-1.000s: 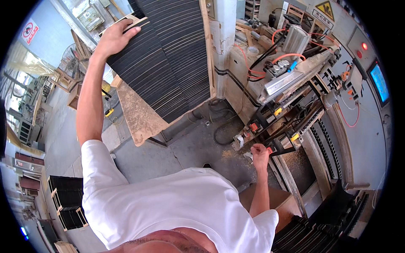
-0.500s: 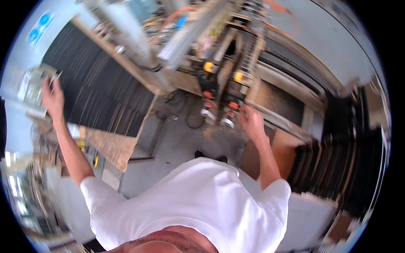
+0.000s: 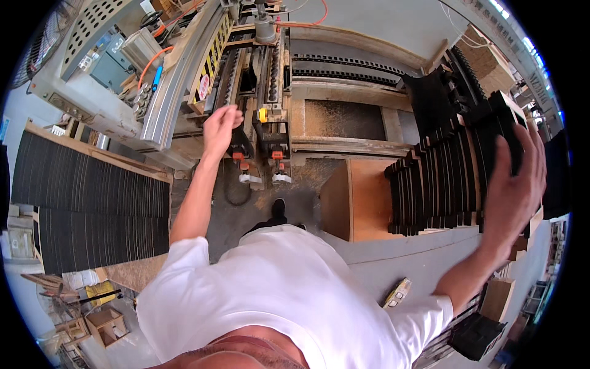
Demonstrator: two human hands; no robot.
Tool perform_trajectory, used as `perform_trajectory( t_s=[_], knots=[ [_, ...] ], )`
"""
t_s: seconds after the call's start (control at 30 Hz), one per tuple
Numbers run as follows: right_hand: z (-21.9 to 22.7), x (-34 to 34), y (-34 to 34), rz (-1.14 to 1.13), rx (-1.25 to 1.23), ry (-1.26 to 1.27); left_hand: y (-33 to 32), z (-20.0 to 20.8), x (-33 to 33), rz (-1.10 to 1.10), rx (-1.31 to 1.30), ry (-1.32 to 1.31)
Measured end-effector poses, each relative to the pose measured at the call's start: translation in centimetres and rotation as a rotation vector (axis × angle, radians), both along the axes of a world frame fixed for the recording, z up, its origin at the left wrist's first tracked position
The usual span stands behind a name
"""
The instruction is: The person repeatedly picks up small wooden frames, places them into a machine, and removes them after processing. The frames are handled one at a time and stacked on a nearby surface after each cycle.
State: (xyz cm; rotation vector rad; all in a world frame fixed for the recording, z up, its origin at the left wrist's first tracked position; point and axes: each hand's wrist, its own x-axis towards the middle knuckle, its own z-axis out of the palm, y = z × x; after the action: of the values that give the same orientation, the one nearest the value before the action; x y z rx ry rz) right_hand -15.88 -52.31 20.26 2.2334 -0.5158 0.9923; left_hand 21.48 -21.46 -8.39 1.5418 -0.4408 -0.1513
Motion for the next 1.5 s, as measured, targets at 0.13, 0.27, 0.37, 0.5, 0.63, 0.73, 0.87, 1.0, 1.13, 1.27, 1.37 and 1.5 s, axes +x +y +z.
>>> perform_trajectory(
  t_s=[0.13,0.27,0.37,0.5,0.63,0.73,0.87,1.0,1.13,1.27,1.37,1.5],
  knots=[
    [0.0,-3.7,-3.8,-0.321,0.343,-0.041,-5.2,-3.9,10.3,0.013,-0.095,0.343],
    [-0.2,-4.7,-4.7,-0.341,0.575,-0.007,-9.7,-6.6,19.7,0.118,-0.188,0.508],
    [-0.1,-7.0,-7.8,-0.279,0.649,-0.135,-14.7,-9.4,25.8,0.092,-0.172,0.594],
    [1.1,-4.0,-6.6,-0.094,0.813,-0.244,-16.1,-13.1,37.4,0.083,-0.191,0.613],
    [2.7,-1.2,-2.3,-0.189,0.627,-0.373,-16.5,-14.8,46.0,-0.038,-0.267,0.726],
    [2.8,2.2,2.3,-0.226,0.490,-0.359,-17.2,-15.5,48.7,0.069,-0.342,0.773],
    [1.0,8.5,6.7,-0.085,0.317,-0.059,-20.2,-12.0,41.2,0.327,-0.343,0.772],
    [-4.2,13.1,8.5,0.154,0.272,0.106,-18.5,-10.4,41.4,0.292,-0.379,0.758],
    [-7.7,18.2,8.5,0.438,0.585,0.189,-15.2,-13.8,44.2,0.267,-0.504,0.756],
    [-13.3,24.0,6.0,0.554,0.726,0.222,-15.8,-13.8,34.7,0.253,-0.616,0.739],
    [-16.1,29.5,4.4,0.698,0.806,0.237,-11.7,-16.6,33.0,0.139,-0.812,0.748],
    [-21.1,36.9,2.9,0.801,0.739,0.222,-9.5,-15.8,26.6,0.105,-0.648,0.790]
  ],
)
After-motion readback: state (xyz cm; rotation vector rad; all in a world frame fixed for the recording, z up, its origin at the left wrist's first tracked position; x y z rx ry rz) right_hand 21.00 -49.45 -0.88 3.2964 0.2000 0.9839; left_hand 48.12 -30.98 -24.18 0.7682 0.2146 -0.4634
